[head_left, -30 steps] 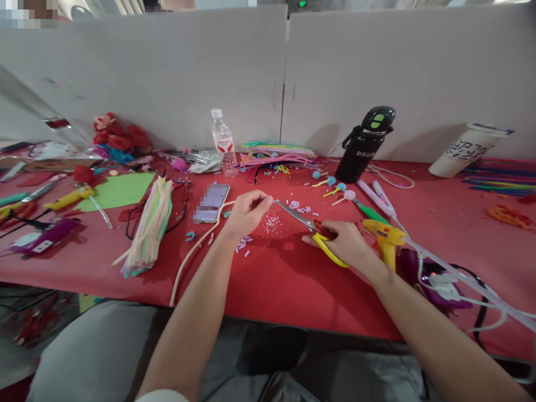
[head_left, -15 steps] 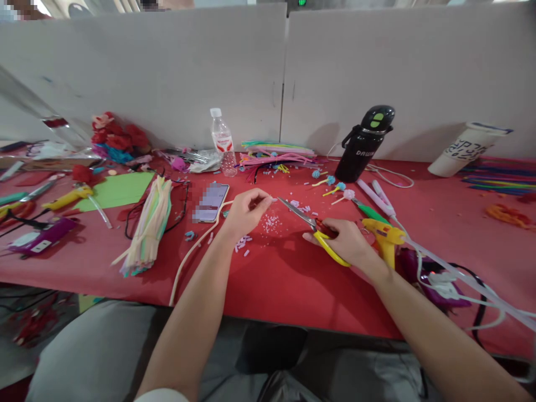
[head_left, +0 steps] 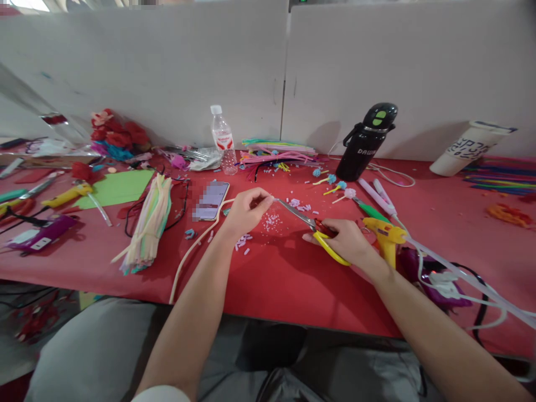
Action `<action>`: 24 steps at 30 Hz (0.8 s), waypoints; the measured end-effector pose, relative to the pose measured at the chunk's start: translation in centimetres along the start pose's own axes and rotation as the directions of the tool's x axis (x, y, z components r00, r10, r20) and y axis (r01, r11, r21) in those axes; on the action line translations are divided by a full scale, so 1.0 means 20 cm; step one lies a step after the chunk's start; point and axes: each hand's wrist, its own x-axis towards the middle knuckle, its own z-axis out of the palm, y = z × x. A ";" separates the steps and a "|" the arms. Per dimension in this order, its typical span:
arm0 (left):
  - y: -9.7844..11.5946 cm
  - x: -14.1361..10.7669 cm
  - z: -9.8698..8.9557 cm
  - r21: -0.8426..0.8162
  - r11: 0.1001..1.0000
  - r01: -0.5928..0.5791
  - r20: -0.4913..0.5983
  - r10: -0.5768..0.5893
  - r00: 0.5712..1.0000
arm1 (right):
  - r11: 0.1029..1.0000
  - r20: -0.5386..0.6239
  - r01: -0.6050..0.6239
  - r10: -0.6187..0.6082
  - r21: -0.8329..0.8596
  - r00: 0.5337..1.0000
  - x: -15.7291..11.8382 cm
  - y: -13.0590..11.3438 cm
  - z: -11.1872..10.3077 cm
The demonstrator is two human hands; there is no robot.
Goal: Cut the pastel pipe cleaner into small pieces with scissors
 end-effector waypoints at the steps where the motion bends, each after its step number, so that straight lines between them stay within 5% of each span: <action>1: 0.00 0.00 0.00 -0.001 1.000 0.000 0.000 0.000 1.000 | 1.000 -0.001 0.004 -0.004 -0.004 1.000 0.00 0.00 0.00; 24: 0.01 -0.01 0.00 -0.008 1.000 0.012 -0.021 -0.013 1.000 | 1.000 -0.006 0.013 -0.014 -0.011 1.000 0.00 0.01 0.00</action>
